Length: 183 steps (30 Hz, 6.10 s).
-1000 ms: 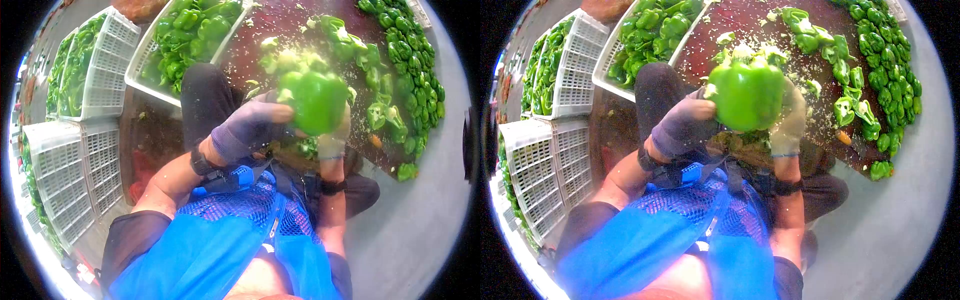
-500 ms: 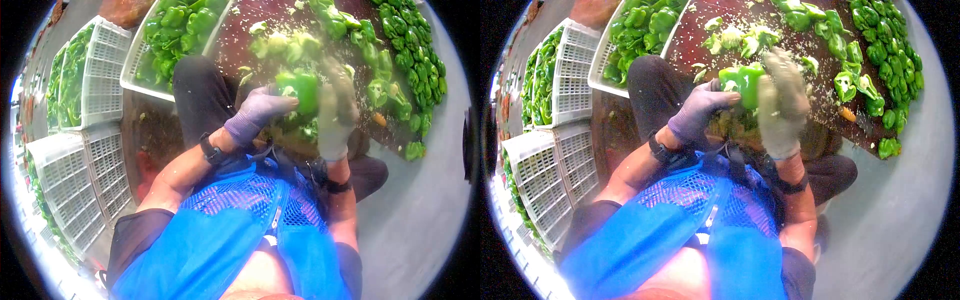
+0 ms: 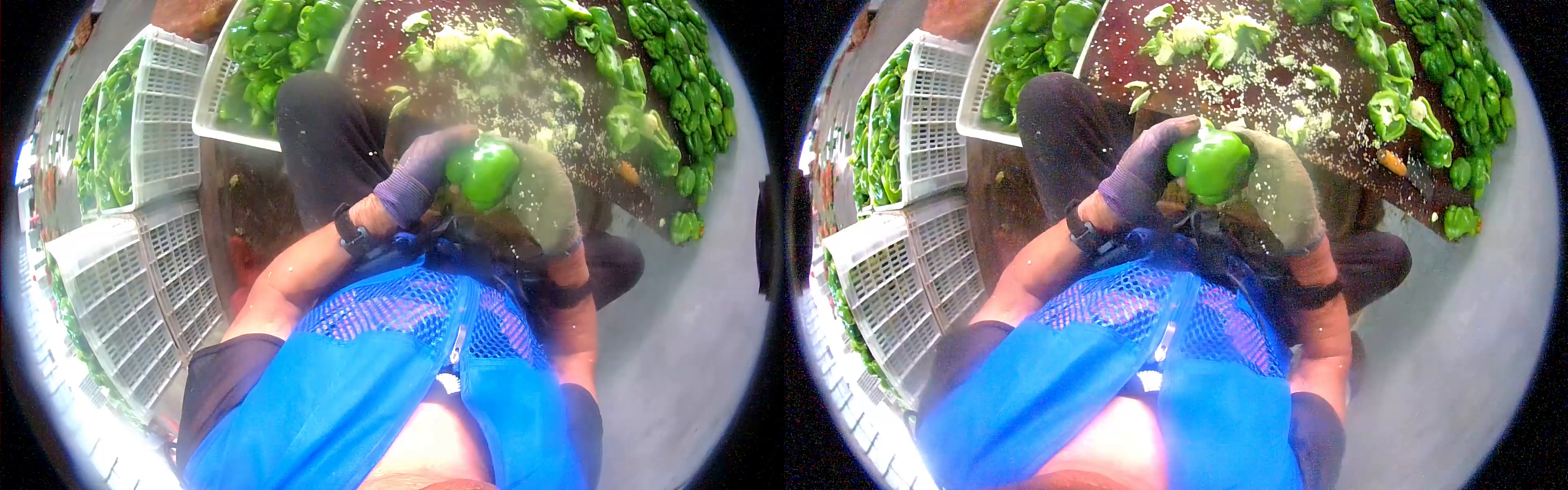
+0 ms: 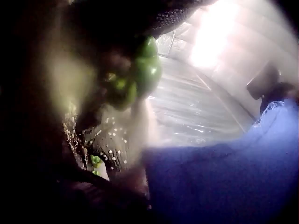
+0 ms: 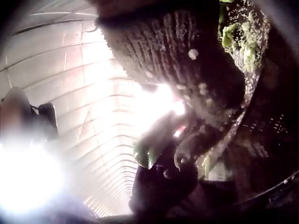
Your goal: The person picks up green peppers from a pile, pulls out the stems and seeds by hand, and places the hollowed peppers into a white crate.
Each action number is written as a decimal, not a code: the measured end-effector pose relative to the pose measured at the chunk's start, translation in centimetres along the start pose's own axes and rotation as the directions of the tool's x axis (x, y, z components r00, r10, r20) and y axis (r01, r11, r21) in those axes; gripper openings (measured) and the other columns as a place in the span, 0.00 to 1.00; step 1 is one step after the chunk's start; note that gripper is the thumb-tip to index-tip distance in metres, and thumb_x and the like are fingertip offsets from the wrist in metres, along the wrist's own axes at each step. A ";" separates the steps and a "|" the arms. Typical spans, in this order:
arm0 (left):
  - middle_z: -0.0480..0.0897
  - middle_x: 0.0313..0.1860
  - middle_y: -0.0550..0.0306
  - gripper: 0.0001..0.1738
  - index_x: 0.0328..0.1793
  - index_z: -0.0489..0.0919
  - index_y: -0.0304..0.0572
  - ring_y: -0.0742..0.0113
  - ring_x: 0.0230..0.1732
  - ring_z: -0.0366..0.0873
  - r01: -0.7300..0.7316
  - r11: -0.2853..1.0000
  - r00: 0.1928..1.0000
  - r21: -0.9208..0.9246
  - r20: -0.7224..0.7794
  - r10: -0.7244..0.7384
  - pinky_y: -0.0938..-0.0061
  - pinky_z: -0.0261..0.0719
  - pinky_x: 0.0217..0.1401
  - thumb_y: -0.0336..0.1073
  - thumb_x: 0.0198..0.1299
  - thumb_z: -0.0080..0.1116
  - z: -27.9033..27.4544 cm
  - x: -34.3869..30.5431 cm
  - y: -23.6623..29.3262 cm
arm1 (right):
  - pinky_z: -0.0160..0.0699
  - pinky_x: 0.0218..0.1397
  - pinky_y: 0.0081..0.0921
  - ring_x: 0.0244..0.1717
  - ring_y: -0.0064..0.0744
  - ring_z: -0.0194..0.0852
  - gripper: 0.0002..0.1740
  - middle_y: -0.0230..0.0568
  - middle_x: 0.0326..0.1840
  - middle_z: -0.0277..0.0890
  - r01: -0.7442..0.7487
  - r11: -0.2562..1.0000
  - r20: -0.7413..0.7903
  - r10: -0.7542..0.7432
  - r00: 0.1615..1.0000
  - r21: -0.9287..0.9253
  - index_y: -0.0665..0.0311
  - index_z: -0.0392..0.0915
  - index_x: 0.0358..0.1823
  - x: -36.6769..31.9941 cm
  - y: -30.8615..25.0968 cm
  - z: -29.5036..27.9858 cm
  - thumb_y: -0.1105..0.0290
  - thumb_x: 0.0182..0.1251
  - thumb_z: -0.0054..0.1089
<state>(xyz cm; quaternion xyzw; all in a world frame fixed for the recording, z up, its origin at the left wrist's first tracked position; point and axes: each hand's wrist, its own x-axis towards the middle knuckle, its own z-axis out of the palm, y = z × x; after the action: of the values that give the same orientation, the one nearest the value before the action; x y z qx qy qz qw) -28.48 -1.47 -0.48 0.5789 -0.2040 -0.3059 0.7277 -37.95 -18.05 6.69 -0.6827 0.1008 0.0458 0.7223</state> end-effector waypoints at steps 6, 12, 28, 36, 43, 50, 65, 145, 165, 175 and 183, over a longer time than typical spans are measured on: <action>0.83 0.43 0.52 0.21 0.52 0.78 0.39 0.63 0.44 0.83 0.318 0.862 0.943 -0.395 0.040 -0.330 0.66 0.82 0.52 0.49 0.65 0.54 0.3 0.2 -0.7 | 0.83 0.44 0.29 0.40 0.36 0.81 0.19 0.44 0.44 0.81 0.229 0.782 0.221 -0.119 0.968 -0.580 0.69 0.74 0.54 -0.9 -2.1 -0.5 0.76 0.61 0.59; 0.85 0.38 0.54 0.18 0.47 0.81 0.42 0.66 0.41 0.83 0.627 0.559 0.764 -0.542 0.287 -0.578 0.68 0.82 0.49 0.48 0.66 0.55 1.0 0.3 5.4 | 0.80 0.34 0.25 0.32 0.29 0.83 0.13 0.35 0.37 0.84 0.087 0.896 0.016 -0.089 0.996 -0.435 0.64 0.80 0.48 -2.1 -1.4 0.9 0.74 0.61 0.60; 0.83 0.33 0.61 0.20 0.40 0.82 0.39 0.75 0.36 0.79 0.584 0.678 0.809 -0.447 0.387 -0.442 0.73 0.78 0.41 0.50 0.66 0.56 0.9 0.6 2.0 | 0.74 0.43 0.23 0.37 0.31 0.75 0.26 0.50 0.44 0.78 -0.241 0.867 0.028 0.255 0.967 0.435 0.76 0.75 0.51 -4.1 -1.8 2.8 0.61 0.57 0.53; 0.84 0.29 0.50 0.11 0.34 0.84 0.42 0.54 0.34 0.85 -0.179 0.310 0.867 0.934 0.298 -0.398 0.59 0.80 0.37 0.41 0.54 0.60 1.8 -0.4 5.7 | 0.80 0.44 0.28 0.40 0.35 0.80 0.26 0.51 0.42 0.80 -0.100 0.944 -0.270 0.190 0.944 0.314 0.77 0.74 0.49 -3.1 -6.2 4.3 0.62 0.52 0.58; 0.71 0.63 0.34 0.43 0.70 0.63 0.34 0.42 0.60 0.75 -0.327 0.354 0.934 0.876 0.243 0.262 0.56 0.77 0.56 0.43 0.48 0.65 1.0 -1.3 9.9 | 0.77 0.44 0.23 0.39 0.32 0.76 0.26 0.48 0.43 0.76 -0.123 0.926 -0.190 0.201 0.961 0.357 0.76 0.72 0.51 -3.2 -2.7 2.2 0.63 0.55 0.53; 0.69 0.65 0.34 0.52 0.77 0.54 0.38 0.43 0.58 0.76 -0.367 0.588 0.929 0.720 0.313 0.197 0.62 0.81 0.52 0.48 0.49 0.66 0.9 -0.6 8.9 | 0.73 0.48 0.24 0.44 0.30 0.73 0.24 0.45 0.44 0.74 -0.118 0.905 -0.060 0.156 0.986 0.409 0.74 0.71 0.51 -1.3 -3.7 4.2 0.62 0.57 0.50; 0.83 0.48 0.46 0.39 0.71 0.67 0.38 0.66 0.41 0.83 0.330 0.532 0.854 0.780 -0.487 0.185 0.75 0.82 0.44 0.46 0.54 0.65 -20.5 12.9 16.0 | 0.82 0.33 0.33 0.29 0.39 0.79 0.22 0.53 0.34 0.80 -0.131 0.921 -0.294 0.249 0.923 0.368 0.71 0.74 0.50 3.1 -5.8 2.5 0.60 0.63 0.54; 0.81 0.43 0.59 0.22 0.54 0.81 0.46 0.72 0.33 0.78 -0.100 0.134 0.986 0.986 0.116 -0.120 0.76 0.81 0.34 0.49 0.58 0.62 6.7 27.0 5.8 | 0.77 0.49 0.36 0.52 0.32 0.70 0.28 0.47 0.51 0.72 0.056 0.997 -0.588 -0.016 0.809 0.050 0.63 0.66 0.61 -5.3 -1.9 -14.4 0.48 0.73 0.42; 0.80 0.38 0.54 0.24 0.48 0.79 0.34 0.65 0.40 0.77 0.171 0.971 0.875 0.164 0.429 -0.226 0.71 0.77 0.45 0.47 0.53 0.63 11.0 13.7 3.1 | 0.67 0.70 0.42 0.67 0.46 0.63 0.37 0.53 0.71 0.59 0.051 0.977 -0.691 -0.182 0.700 -0.206 0.66 0.55 0.73 2.6 5.2 -12.6 0.50 0.71 0.48; 0.80 0.44 0.56 0.23 0.52 0.78 0.38 0.72 0.42 0.76 0.231 0.925 0.885 0.302 0.330 -0.328 0.77 0.78 0.39 0.44 0.55 0.68 11.7 15.0 3.0 | 0.84 0.48 0.24 0.50 0.32 0.77 0.20 0.47 0.49 0.73 0.298 0.864 -0.570 -0.016 0.821 0.405 0.73 0.69 0.55 3.6 2.6 -10.9 0.64 0.71 0.48; 0.83 0.49 0.53 0.22 0.60 0.75 0.32 0.69 0.47 0.82 0.401 0.913 0.868 -0.077 0.351 -0.351 0.75 0.81 0.54 0.34 0.61 0.63 12.5 15.5 -1.0 | 0.84 0.31 0.29 0.37 0.33 0.81 0.31 0.42 0.42 0.80 -0.029 0.751 -0.328 0.322 0.888 0.659 0.67 0.75 0.53 2.5 0.6 -14.8 0.43 0.70 0.46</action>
<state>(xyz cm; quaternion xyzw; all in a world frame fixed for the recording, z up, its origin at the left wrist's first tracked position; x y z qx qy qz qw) -25.58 -21.14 0.71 0.4928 -0.1829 -0.5488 0.6500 -36.85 -32.90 4.89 -0.3768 0.3292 -0.0702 0.8630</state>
